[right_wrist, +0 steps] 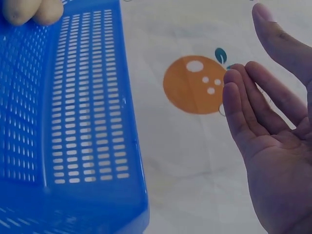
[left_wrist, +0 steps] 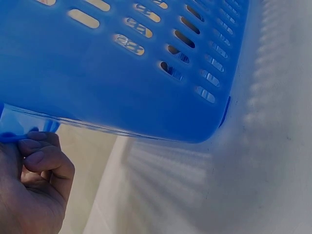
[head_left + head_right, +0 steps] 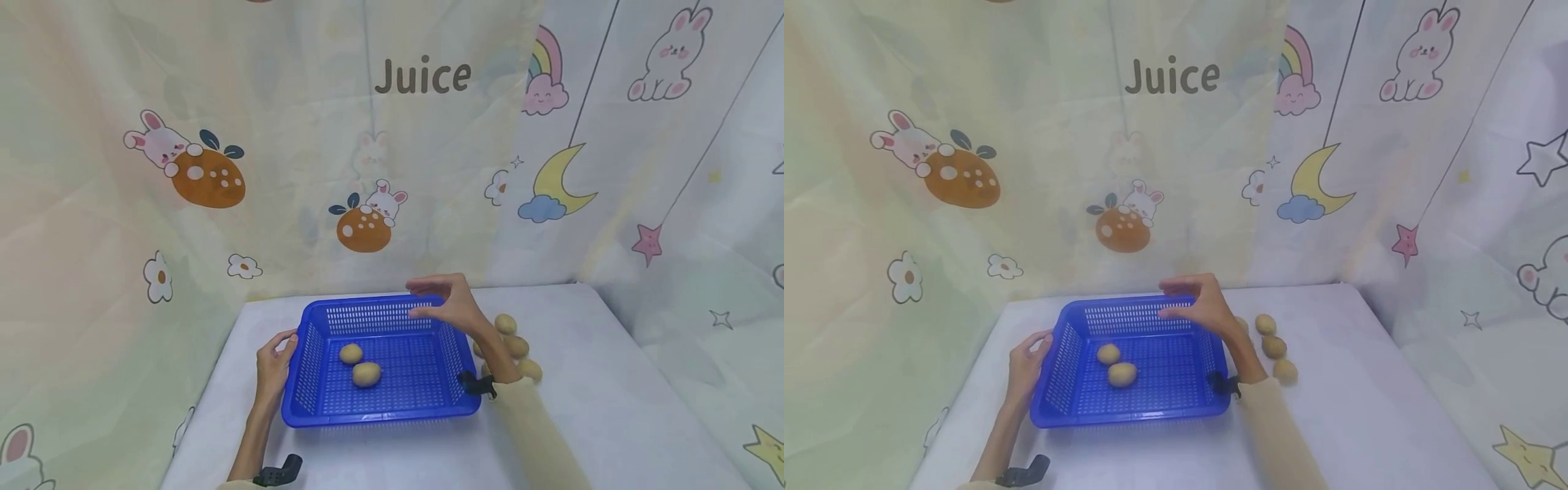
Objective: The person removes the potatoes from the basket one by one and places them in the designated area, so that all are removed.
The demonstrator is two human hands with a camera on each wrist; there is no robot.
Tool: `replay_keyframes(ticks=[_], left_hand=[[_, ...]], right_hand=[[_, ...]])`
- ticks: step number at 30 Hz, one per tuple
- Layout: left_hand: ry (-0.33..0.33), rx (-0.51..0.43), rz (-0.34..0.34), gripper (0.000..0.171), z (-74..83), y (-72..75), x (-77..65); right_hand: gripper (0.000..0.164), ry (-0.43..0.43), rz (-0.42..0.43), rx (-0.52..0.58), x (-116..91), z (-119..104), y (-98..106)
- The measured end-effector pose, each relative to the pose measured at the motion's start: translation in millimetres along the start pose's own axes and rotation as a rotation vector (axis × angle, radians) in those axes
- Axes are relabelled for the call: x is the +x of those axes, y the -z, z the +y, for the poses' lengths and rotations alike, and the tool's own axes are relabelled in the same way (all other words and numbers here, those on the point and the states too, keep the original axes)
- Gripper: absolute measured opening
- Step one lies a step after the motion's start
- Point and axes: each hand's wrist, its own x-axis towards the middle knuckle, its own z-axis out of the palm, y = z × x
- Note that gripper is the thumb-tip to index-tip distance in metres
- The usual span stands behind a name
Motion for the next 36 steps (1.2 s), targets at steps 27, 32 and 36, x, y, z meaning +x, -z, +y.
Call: replay_keyframes(ticks=[27,32,36], left_hand=[[-0.001,-0.006,0.007,0.040,1.1,1.3,-0.2],[-0.001,-0.019,-0.003,0.042,1.1,1.4,0.2],[0.010,-0.011,-0.010,0.043,1.0,1.9,0.1]], right_hand=[[0.058,-0.114,-0.264,-0.258,23,13,-60],[0.059,-0.169,-0.328,-0.294,23,15,-69],[0.060,-0.174,-0.383,-0.331,23,17,-77]])
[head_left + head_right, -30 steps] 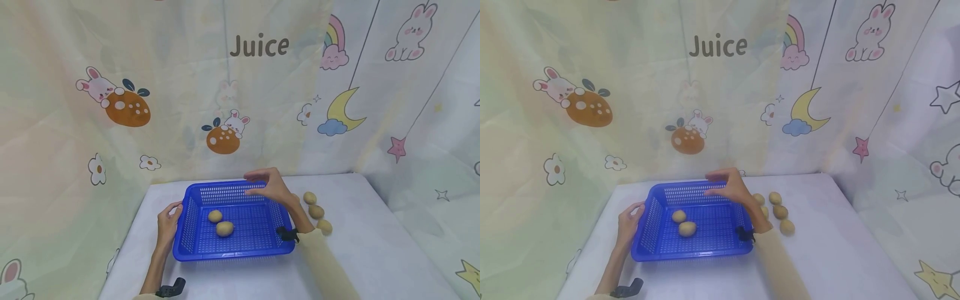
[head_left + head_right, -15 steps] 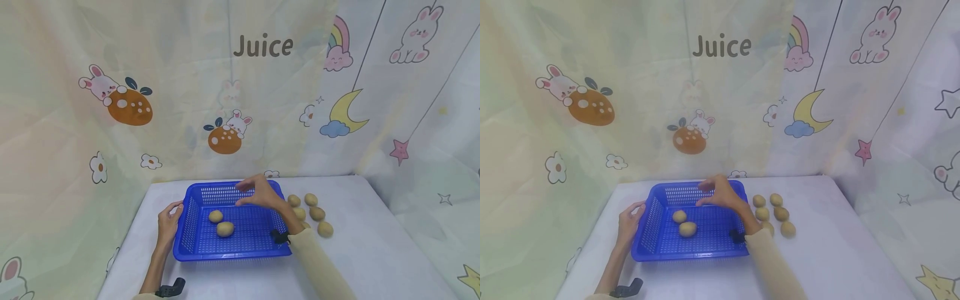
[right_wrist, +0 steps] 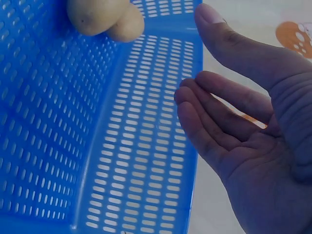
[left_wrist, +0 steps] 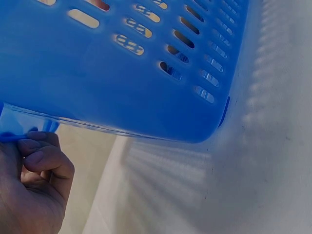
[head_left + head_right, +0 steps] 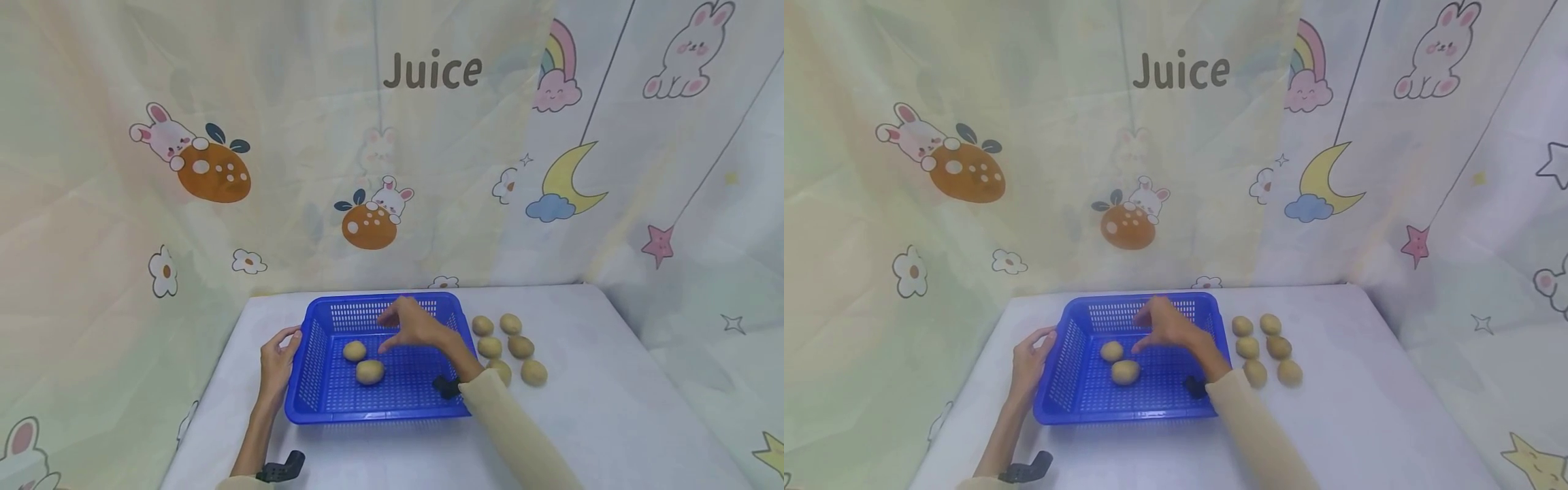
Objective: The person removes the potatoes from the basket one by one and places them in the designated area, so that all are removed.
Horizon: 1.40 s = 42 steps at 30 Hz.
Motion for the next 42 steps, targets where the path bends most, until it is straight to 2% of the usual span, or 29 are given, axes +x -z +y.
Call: replay_keyframes(ticks=[8,13,19,25,29,42], left_hand=[[-0.011,0.013,0.007,0.042,-1.5,0.8,0.0],[-0.008,0.013,0.003,0.043,-3.1,0.3,0.8],[-0.009,0.002,0.018,0.040,-3.4,0.7,0.0],[-0.022,-0.006,0.017,0.040,1.9,-1.1,-2.0],[-0.018,-0.005,0.016,0.041,2.8,-2.7,-1.7],[-0.001,0.016,0.010,0.044,0.4,-1.0,-0.8]], right_hand=[[0.054,0.024,-0.144,-0.045,9,3,-17],[0.054,0.008,-0.180,-0.114,11,1,-23],[0.053,-0.023,-0.244,-0.140,14,-1,-30],[0.041,-0.031,-0.299,-0.146,18,-2,-34],[0.034,-0.024,-0.327,-0.129,20,-1,-36],[0.030,-0.031,-0.338,-0.102,23,4,-42]])
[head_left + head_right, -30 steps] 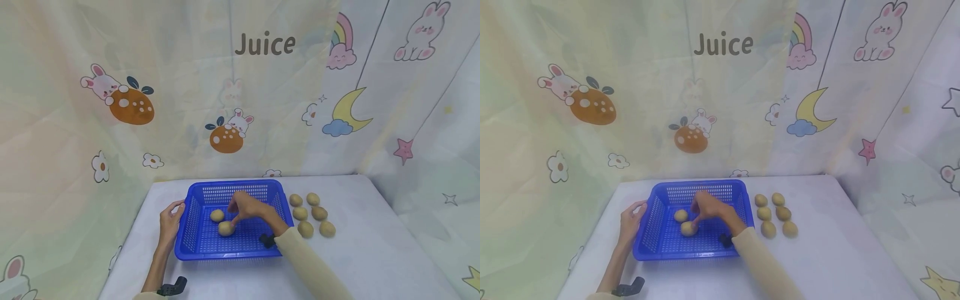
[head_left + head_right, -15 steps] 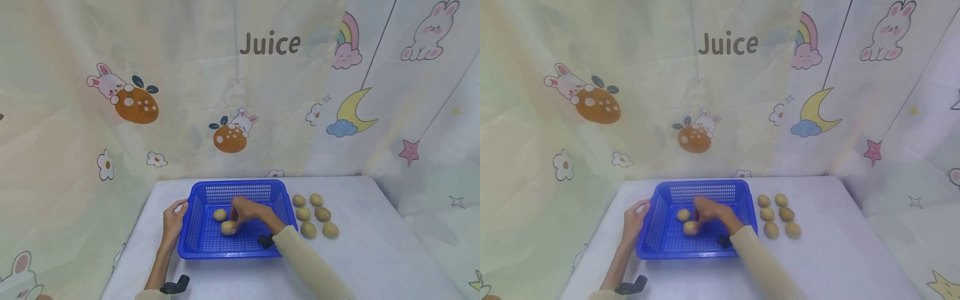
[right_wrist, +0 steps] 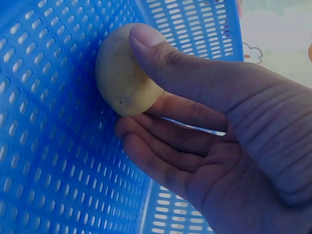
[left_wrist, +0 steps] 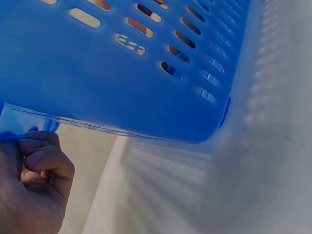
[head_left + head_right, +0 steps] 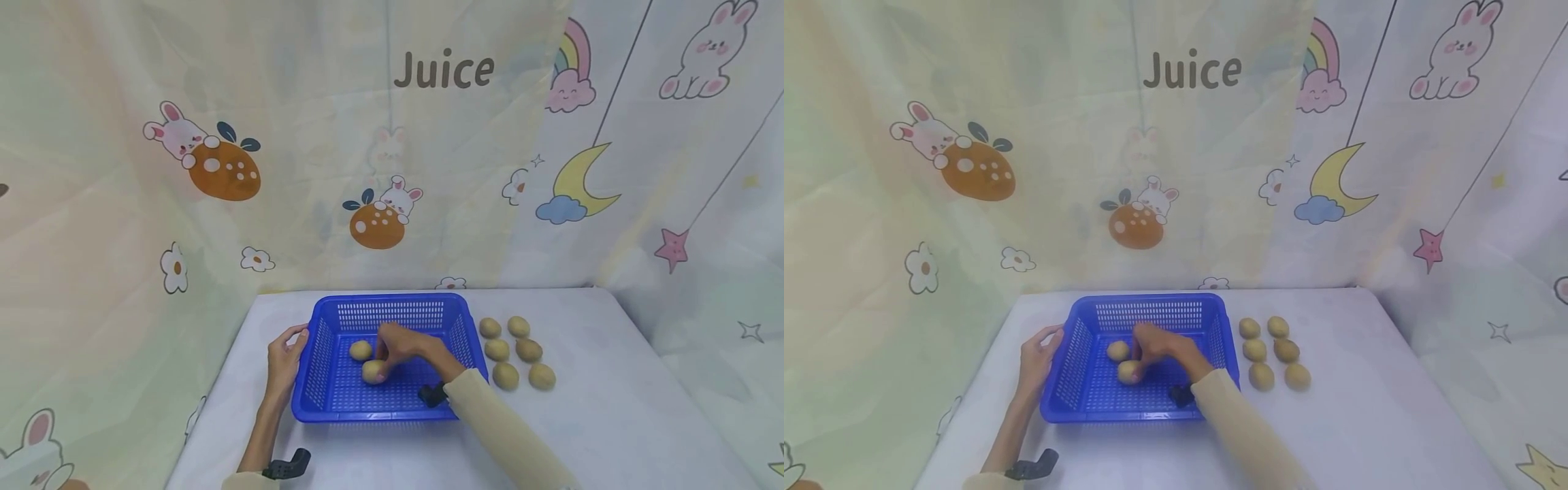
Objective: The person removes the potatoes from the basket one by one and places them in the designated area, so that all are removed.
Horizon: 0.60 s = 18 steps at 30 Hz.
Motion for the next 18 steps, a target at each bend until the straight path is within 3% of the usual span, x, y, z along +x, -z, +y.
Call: replay_keyframes(ticks=[18], left_hand=[[-0.012,-0.042,-0.005,0.041,-2.0,0.7,1.8]], right_hand=[[0.026,0.013,0.016,0.044,-0.4,-1.9,-1.0]])
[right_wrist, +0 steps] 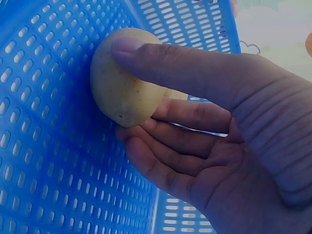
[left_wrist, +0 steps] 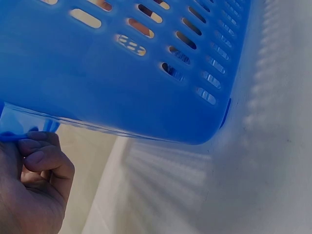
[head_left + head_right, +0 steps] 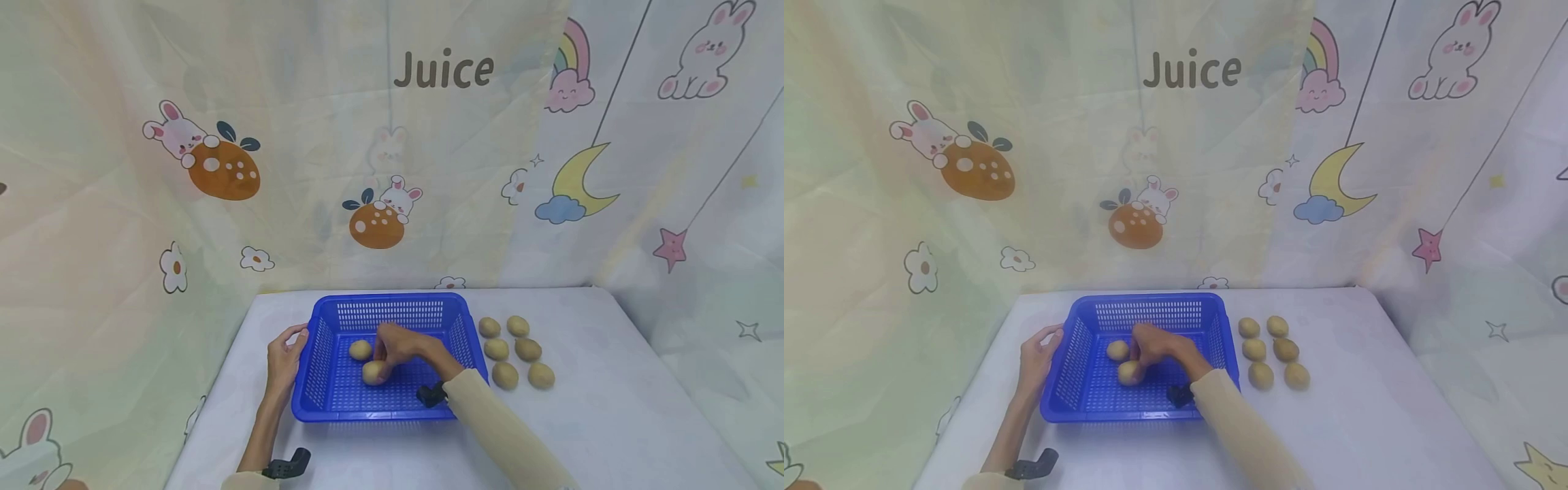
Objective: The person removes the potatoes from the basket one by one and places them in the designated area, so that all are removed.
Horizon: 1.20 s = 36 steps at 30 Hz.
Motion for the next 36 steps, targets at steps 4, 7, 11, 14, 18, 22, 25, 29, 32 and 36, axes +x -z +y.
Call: replay_keyframes(ticks=[4,7,11,14,18,22,25,29,32,36], left_hand=[[-0.006,-0.004,0.004,0.040,1.7,-0.9,-1.6],[-0.005,0.004,0.007,0.040,2.8,-0.9,-2.3],[-0.010,0.015,0.007,0.041,3.0,-0.3,-2.2],[-0.012,0.022,0.007,0.042,3.0,-0.5,-2.5],[-0.005,0.019,0.008,0.040,3.8,-1.1,-2.8],[-0.001,0.018,0.008,0.040,3.9,-1.4,-2.5],[-0.005,0.021,0.006,0.041,3.5,-1.7,-1.5],[-0.009,-0.002,0.009,0.040,2.5,-2.0,0.0],[-0.008,-0.012,0.011,0.038,1.2,-1.3,0.2],[-0.004,0.002,0.006,0.039,-0.7,-0.5,0.3]], right_hand=[[0.027,-0.004,-0.002,0.005,0,0,0],[0.027,-0.003,-0.003,0.008,-1,-1,0],[0.027,-0.004,-0.008,0.018,-2,-1,1],[0.028,-0.004,-0.009,0.023,-3,-1,3],[0.029,-0.003,-0.007,0.025,-4,-1,5],[0.030,0.008,0.000,0.046,-6,-1,8],[0.031,0.014,0.006,0.067,-8,-1,11],[0.033,0.027,0.017,0.075,-11,-3,15],[0.034,0.043,0.019,0.073,-13,-7,18],[0.036,0.055,0.020,0.085,-18,-12,22]])
